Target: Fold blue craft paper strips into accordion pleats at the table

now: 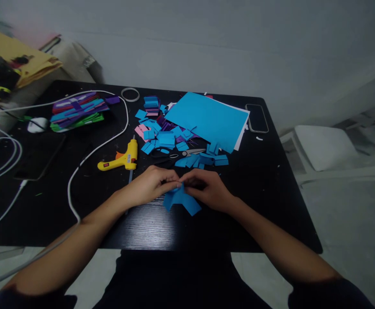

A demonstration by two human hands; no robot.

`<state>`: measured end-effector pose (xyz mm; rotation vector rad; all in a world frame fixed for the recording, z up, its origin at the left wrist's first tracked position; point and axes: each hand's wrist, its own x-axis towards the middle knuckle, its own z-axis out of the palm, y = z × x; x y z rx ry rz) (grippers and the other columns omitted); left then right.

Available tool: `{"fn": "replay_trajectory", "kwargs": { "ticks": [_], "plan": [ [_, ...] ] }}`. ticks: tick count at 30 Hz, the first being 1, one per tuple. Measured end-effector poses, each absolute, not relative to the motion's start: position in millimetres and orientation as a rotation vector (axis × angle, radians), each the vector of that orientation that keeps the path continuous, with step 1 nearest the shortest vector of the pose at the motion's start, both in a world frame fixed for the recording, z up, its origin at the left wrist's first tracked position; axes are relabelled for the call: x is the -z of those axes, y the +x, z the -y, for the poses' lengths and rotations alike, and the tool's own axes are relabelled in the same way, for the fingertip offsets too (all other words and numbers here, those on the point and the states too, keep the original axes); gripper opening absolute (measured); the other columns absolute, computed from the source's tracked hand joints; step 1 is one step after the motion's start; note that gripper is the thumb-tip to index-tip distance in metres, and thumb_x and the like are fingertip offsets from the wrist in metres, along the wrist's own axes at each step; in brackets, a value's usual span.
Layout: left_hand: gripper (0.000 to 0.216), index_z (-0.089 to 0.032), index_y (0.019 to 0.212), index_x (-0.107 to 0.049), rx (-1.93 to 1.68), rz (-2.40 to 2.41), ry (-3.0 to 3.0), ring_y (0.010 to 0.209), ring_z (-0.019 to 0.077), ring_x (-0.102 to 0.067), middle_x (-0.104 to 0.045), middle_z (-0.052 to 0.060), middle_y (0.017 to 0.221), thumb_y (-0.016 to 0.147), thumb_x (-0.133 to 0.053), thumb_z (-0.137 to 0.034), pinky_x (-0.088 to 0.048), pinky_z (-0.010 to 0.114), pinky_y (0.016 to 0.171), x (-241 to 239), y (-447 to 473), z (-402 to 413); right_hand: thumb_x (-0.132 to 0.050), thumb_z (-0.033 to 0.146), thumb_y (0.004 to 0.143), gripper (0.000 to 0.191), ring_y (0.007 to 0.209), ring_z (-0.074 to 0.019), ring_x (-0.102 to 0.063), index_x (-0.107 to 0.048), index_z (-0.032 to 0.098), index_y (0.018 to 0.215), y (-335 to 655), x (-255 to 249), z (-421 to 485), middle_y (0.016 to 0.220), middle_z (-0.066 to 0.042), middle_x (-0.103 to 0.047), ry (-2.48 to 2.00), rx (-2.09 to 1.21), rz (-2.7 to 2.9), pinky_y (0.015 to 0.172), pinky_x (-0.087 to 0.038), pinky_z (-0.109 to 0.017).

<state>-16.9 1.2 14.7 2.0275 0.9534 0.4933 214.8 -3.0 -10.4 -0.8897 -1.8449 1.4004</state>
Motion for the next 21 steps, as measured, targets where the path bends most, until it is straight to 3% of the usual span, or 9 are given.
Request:
{"fn": "replay_trajectory", "kwargs": {
  "ticks": [8,16,21],
  "plan": [
    [0.021,-0.016,0.093,-0.071,-0.416,-0.986,1.848,0.061,0.0110,-0.058,-0.066,0.000,0.070,0.098,-0.059,-0.032,-0.043,0.020,0.058,-16.5,-22.3,-5.0,-0.082,0.031,0.083,0.022,0.081,-0.0159,-0.075,-0.072,0.021,0.100,215.5,12.1,0.8,0.089,-0.002,-0.076,-0.858,-1.478,1.757,0.076,-0.061,-0.028],
    [0.016,-0.015,0.092,-0.072,-0.422,-0.884,1.811,0.065,0.0113,-0.062,-0.072,0.000,0.075,0.095,-0.062,-0.027,-0.045,0.019,0.059,-15.7,-23.4,-6.1,-0.079,0.017,0.083,0.021,0.082,-0.0143,-0.073,-0.073,0.020,0.103,216.6,10.0,2.7,0.092,-0.002,-0.075,-0.797,-1.391,1.901,0.077,-0.060,-0.026],
    [0.020,-0.017,0.101,-0.072,-0.516,-0.981,1.826,0.074,0.0136,-0.066,-0.074,0.002,0.085,0.100,-0.055,-0.026,-0.049,0.023,0.065,-16.3,-23.2,-5.9,-0.080,0.022,0.083,0.018,0.078,-0.0147,-0.073,-0.073,0.020,0.100,217.9,13.4,1.3,0.088,-0.001,-0.075,-0.809,-1.388,1.854,0.073,-0.059,-0.026]
  ]
}}
